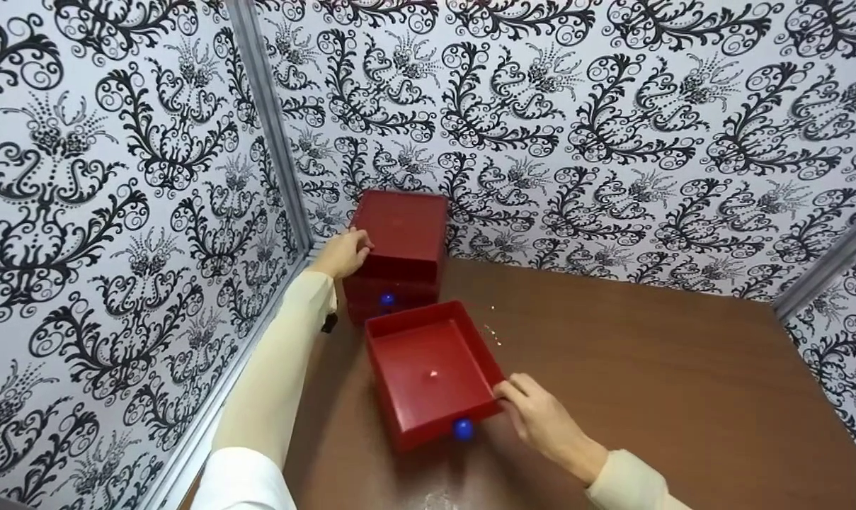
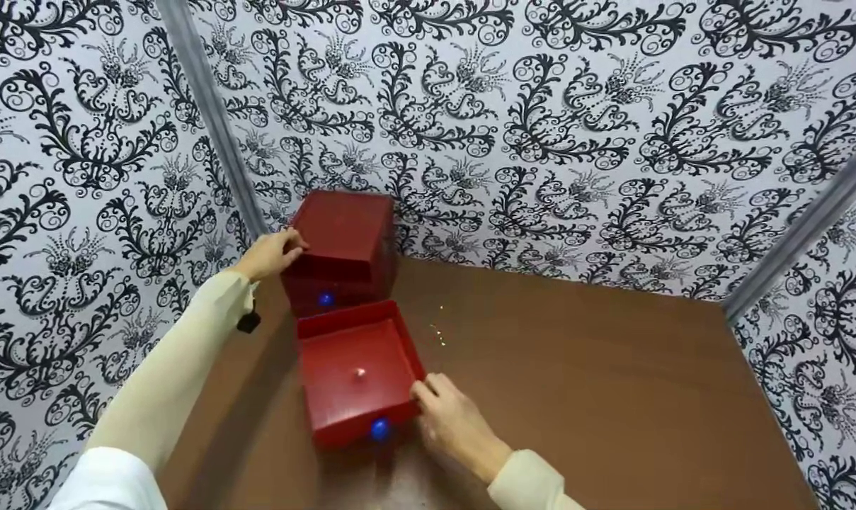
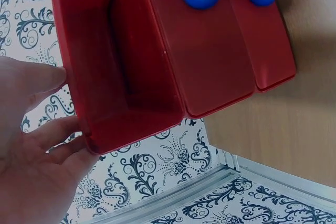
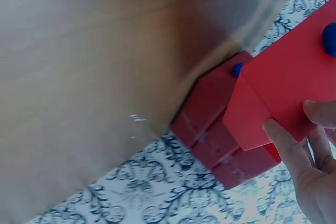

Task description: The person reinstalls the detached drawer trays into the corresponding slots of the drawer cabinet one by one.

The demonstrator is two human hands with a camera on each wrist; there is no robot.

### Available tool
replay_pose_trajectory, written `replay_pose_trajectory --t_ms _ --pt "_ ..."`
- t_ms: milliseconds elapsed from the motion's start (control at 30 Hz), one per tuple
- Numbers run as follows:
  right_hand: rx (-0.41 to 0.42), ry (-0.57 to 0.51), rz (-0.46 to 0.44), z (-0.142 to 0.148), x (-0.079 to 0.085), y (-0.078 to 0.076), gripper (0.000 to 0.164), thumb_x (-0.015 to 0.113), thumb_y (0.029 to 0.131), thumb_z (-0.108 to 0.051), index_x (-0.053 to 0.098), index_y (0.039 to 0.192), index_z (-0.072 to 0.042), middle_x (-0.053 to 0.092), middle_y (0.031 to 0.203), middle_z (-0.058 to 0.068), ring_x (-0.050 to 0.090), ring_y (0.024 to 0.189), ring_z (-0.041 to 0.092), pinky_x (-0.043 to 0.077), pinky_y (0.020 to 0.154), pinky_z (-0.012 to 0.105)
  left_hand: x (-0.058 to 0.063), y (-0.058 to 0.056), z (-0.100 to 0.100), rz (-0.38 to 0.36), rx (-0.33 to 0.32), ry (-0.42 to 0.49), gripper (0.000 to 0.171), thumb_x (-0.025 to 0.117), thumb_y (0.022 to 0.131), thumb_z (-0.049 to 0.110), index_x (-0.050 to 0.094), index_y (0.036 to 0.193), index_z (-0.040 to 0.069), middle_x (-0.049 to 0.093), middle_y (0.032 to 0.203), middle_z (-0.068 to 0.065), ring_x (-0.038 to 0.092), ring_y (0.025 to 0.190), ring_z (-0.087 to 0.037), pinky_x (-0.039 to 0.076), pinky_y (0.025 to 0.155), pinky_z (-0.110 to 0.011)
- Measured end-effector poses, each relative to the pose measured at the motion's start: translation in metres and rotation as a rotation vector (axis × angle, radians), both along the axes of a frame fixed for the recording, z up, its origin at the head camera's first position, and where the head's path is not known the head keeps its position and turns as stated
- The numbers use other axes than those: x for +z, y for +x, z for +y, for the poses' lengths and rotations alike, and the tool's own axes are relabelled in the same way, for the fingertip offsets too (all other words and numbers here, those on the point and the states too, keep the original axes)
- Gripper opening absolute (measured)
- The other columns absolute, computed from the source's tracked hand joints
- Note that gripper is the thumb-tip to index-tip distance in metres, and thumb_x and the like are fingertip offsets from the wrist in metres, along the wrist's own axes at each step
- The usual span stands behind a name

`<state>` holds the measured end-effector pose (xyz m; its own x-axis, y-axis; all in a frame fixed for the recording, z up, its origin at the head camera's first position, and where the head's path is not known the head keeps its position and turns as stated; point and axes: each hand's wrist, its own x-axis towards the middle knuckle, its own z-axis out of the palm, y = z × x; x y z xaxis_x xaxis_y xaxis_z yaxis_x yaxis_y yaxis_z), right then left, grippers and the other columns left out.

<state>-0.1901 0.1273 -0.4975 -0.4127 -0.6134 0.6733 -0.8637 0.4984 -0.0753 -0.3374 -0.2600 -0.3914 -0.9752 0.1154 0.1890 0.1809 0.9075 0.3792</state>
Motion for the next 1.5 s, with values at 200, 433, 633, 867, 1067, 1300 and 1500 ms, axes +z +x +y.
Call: replay_pose_trajectory --t_ms 200,433,633,867,1067,1300,1500 --pt "0.031 0.008 0.023 -0.024 0.016 -0.006 0.004 0.067 0.092 -0.01 0.065 0.093 -0.014 0.061 0.088 -0.003 0.059 0.083 0.008 0.052 0.073 0.018 0.003 -0.001 0.0 -0.061 0.016 0.006 0.021 0.053 0.097 0.011 0.064 0.112 0.001 0.052 0.142 -0.032 0.048 0.137 -0.047 0.04 0.116 -0.055" --pt "0.049 0.011 0.019 -0.042 0.023 -0.016 0.01 0.057 0.099 -0.019 0.064 0.094 -0.014 0.06 0.087 -0.002 0.059 0.082 0.01 0.055 0.073 0.02 0.005 0.001 0.0 -0.095 0.02 -0.009 0.021 0.053 0.098 0.011 0.064 0.113 0.0 0.057 0.137 -0.03 0.054 0.13 -0.046 0.043 0.113 -0.055" --pt "0.017 0.02 0.011 -0.054 0.027 -0.019 0.007 0.059 0.098 -0.017 0.064 0.094 -0.013 0.06 0.087 -0.001 0.058 0.081 0.011 0.056 0.073 0.021 0.005 0.003 0.0 -0.105 0.024 -0.021 0.022 0.053 0.097 0.011 0.064 0.114 0.001 0.063 0.123 -0.025 0.06 0.119 -0.044 0.047 0.106 -0.054" --pt "-0.017 0.011 0.036 -0.065 0.032 -0.016 0.017 0.073 0.084 -0.004 0.063 0.093 -0.014 0.06 0.085 -0.002 0.058 0.082 0.01 0.055 0.068 0.019 0.006 0.004 0.0 -0.065 0.013 -0.013 0.02 0.054 0.095 0.009 0.065 0.109 0.0 0.066 0.115 -0.025 0.063 0.111 -0.043 0.051 0.099 -0.053" --pt "-0.03 -0.007 0.034 -0.067 0.033 -0.013 0.019 0.075 0.082 -0.003 0.064 0.092 -0.015 0.061 0.085 -0.002 0.059 0.083 0.01 0.057 0.07 0.019 0.007 0.003 0.0 -0.076 0.013 0.009 0.021 0.054 0.096 0.009 0.065 0.111 0.001 0.065 0.117 -0.024 0.063 0.113 -0.042 0.05 0.102 -0.053" --pt "-0.041 0.016 0.057 -0.067 0.038 -0.013 0.018 0.075 0.083 -0.005 0.064 0.095 -0.013 0.06 0.085 -0.001 0.058 0.082 0.011 0.058 0.069 0.02 0.008 0.002 0.002 -0.085 0.016 0.027 0.022 0.054 0.097 0.011 0.065 0.113 0.002 0.065 0.119 -0.024 0.062 0.114 -0.043 0.05 0.103 -0.054" --pt "-0.054 0.008 0.055 -0.066 0.042 -0.016 0.02 0.076 0.082 -0.005 0.065 0.096 -0.012 0.06 0.086 0.001 0.058 0.083 0.013 0.059 0.069 0.021 0.008 0.0 0.003 -0.083 0.017 0.027 0.022 0.054 0.096 0.009 0.065 0.113 0.0 0.066 0.117 -0.025 0.063 0.111 -0.043 0.051 0.1 -0.053"
